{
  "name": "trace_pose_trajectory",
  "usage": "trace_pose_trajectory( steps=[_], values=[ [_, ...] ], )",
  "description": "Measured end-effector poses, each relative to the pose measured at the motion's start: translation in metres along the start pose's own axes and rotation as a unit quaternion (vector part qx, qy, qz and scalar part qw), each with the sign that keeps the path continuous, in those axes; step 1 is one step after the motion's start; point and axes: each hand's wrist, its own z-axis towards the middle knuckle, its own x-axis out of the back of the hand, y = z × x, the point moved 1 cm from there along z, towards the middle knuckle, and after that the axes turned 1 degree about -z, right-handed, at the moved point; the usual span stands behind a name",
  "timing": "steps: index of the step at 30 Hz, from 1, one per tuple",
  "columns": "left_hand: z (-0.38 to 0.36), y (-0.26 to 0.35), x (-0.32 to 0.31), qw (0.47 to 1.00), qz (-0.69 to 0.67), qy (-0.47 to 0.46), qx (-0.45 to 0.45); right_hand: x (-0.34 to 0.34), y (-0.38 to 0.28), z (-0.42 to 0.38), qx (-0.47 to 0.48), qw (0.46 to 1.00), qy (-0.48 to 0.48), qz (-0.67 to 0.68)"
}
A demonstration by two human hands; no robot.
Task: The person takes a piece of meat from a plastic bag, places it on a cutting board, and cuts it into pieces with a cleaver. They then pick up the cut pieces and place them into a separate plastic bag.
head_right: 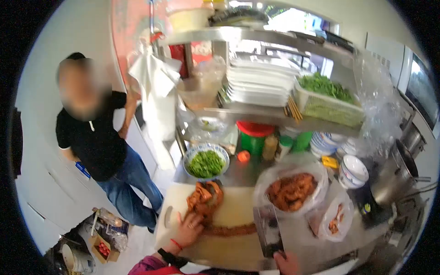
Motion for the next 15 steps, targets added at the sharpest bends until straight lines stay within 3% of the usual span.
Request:
trace_pose_trajectory(
  steps=[3,7,12,13,14,15],
  values=[
    [0.000,0.002,0.015,0.998,0.002,-0.016,0.067,0.009,-0.007,-0.007,-0.054,0.998,-0.029,-0.021],
    [-0.011,0.002,0.033,0.982,-0.052,0.001,0.183,0.021,-0.002,-0.002,0.024,0.999,-0.028,-0.003],
    [-0.015,0.020,0.039,0.985,0.001,0.018,0.174,0.031,0.013,0.008,0.020,0.997,-0.076,0.014],
    [-0.010,0.032,0.042,0.983,-0.051,0.042,0.173,0.034,0.016,0.008,0.013,0.995,-0.082,-0.051],
    [-0.006,0.037,0.026,0.990,-0.033,0.078,0.114,0.036,0.021,0.011,0.014,0.989,-0.088,-0.117],
    [0.005,0.048,0.024,0.987,-0.124,0.064,0.080,0.040,0.032,0.016,0.051,0.988,-0.089,-0.116]
  ],
)
